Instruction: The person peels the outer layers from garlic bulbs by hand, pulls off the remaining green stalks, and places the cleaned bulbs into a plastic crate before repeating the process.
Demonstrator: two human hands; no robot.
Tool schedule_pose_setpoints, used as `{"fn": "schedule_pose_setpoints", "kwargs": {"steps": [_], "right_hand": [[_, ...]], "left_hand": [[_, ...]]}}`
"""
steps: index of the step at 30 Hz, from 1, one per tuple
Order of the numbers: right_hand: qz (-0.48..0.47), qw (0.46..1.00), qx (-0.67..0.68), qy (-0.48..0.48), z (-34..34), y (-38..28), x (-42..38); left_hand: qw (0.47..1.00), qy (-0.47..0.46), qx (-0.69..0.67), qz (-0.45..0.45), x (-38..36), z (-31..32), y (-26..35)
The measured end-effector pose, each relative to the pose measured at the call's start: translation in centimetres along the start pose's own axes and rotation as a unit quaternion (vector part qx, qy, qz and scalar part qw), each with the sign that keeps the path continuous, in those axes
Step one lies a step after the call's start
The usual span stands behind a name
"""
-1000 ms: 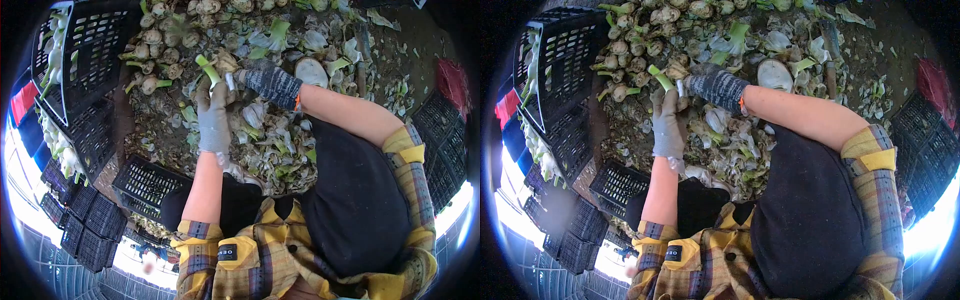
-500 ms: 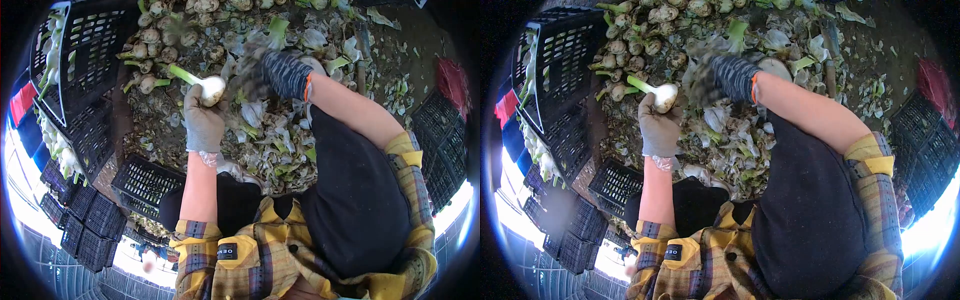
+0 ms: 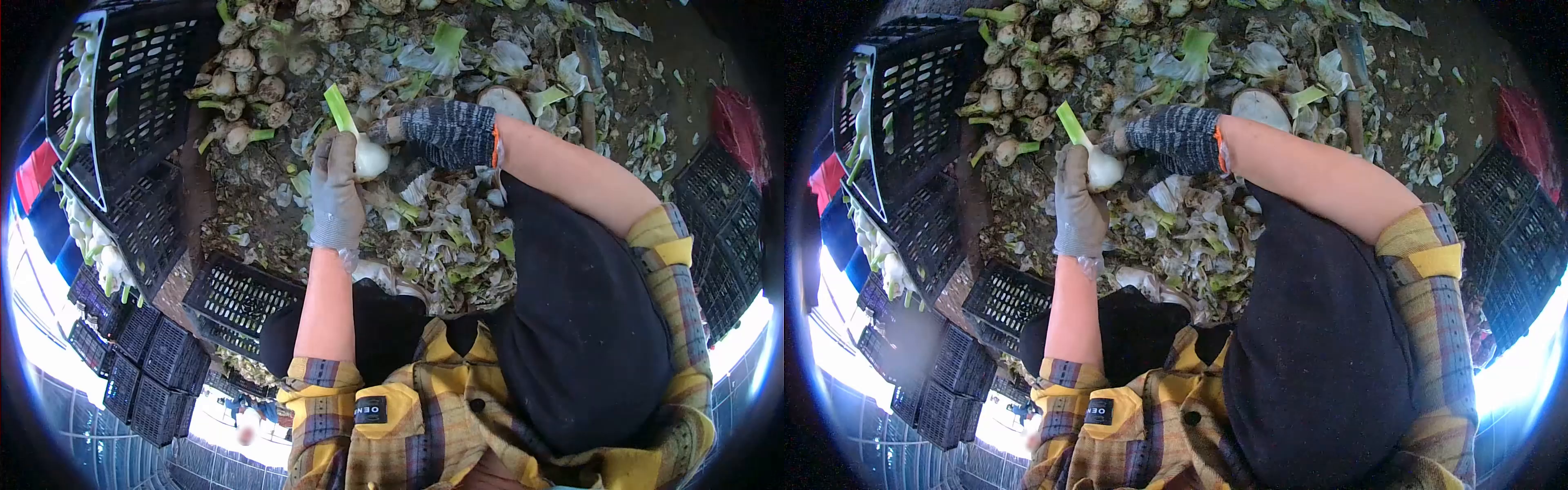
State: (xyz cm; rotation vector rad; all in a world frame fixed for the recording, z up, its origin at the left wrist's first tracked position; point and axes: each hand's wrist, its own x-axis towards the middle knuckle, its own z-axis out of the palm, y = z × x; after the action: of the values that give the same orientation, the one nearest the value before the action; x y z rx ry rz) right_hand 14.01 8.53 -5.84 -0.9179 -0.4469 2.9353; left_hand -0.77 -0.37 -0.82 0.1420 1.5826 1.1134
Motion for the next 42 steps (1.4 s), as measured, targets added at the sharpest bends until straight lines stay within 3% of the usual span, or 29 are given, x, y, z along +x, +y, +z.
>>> {"fn": "schedule_pose_setpoints", "kwargs": {"steps": [5, 13, 15, 16, 18, 20, 21, 23, 25, 26, 29, 33, 34, 37, 41, 42], "right_hand": [[0.004, 0.999, -0.034, -0.009, -0.4, -0.2, -0.2], [0.002, 0.997, -0.076, -0.011, -0.2, -0.5, 0.1], [-0.028, 0.987, -0.153, 0.022, 0.0, -0.8, 0.5], [-0.062, 0.955, -0.287, 0.054, 0.2, -1.0, 0.6], [-0.113, 0.828, -0.533, 0.129, 0.8, -1.5, 0.7], [-0.096, 0.840, -0.516, 0.138, 0.4, -1.4, 1.0], [-0.087, 0.845, -0.508, 0.143, 0.0, -1.2, 1.2], [-0.080, 0.905, -0.382, 0.166, -1.7, -0.1, 1.9], [-0.065, 0.922, -0.349, 0.153, -1.2, -0.9, 1.5], [-0.048, 0.968, -0.166, 0.183, 0.6, -1.1, -0.1], [-0.016, 0.982, -0.172, 0.079, 1.9, -1.7, 0.0], [-0.016, 0.967, -0.248, 0.057, 1.5, -1.3, -0.4], [-0.056, 0.905, -0.419, 0.051, 1.4, -2.0, -0.1], [-0.129, 0.778, -0.606, 0.105, 1.6, -1.5, 0.5], [-0.073, 0.898, -0.390, 0.190, 2.0, -2.6, -0.1], [-0.148, 0.855, -0.454, 0.203, 0.3, -1.1, 0.9]], "left_hand": [[1.000, 0.004, -0.010, -0.015, -0.1, 0.1, 0.0], [0.999, 0.013, 0.020, 0.034, 0.6, -0.3, -0.8], [0.999, 0.011, -0.027, 0.024, 1.1, -1.1, -1.6], [0.997, 0.004, -0.069, 0.020, 1.3, -1.5, -2.1], [0.997, -0.001, -0.064, 0.043, 1.2, -1.3, -2.2], [0.995, 0.005, 0.030, 0.099, 0.5, 0.0, -1.6], [0.994, 0.011, 0.049, 0.097, 0.5, 0.2, -1.4], [0.991, 0.022, 0.088, 0.093, 0.4, 0.3, -1.0], [0.995, 0.005, 0.075, 0.071, 0.2, 0.5, -0.3], [0.996, -0.004, 0.068, 0.060, 0.1, 0.6, -0.1], [0.994, -0.014, 0.081, 0.071, 0.4, -0.3, -0.5], [0.996, 0.016, 0.047, 0.077, 0.0, 0.7, 0.1], [0.996, 0.032, 0.040, 0.077, 0.2, 0.6, -0.5], [0.991, 0.095, 0.018, 0.098, 0.8, 0.5, -1.9], [0.992, 0.097, 0.038, 0.072, 0.1, 1.3, -0.1], [0.993, 0.093, 0.037, 0.055, -0.2, 1.4, 0.5]]}}
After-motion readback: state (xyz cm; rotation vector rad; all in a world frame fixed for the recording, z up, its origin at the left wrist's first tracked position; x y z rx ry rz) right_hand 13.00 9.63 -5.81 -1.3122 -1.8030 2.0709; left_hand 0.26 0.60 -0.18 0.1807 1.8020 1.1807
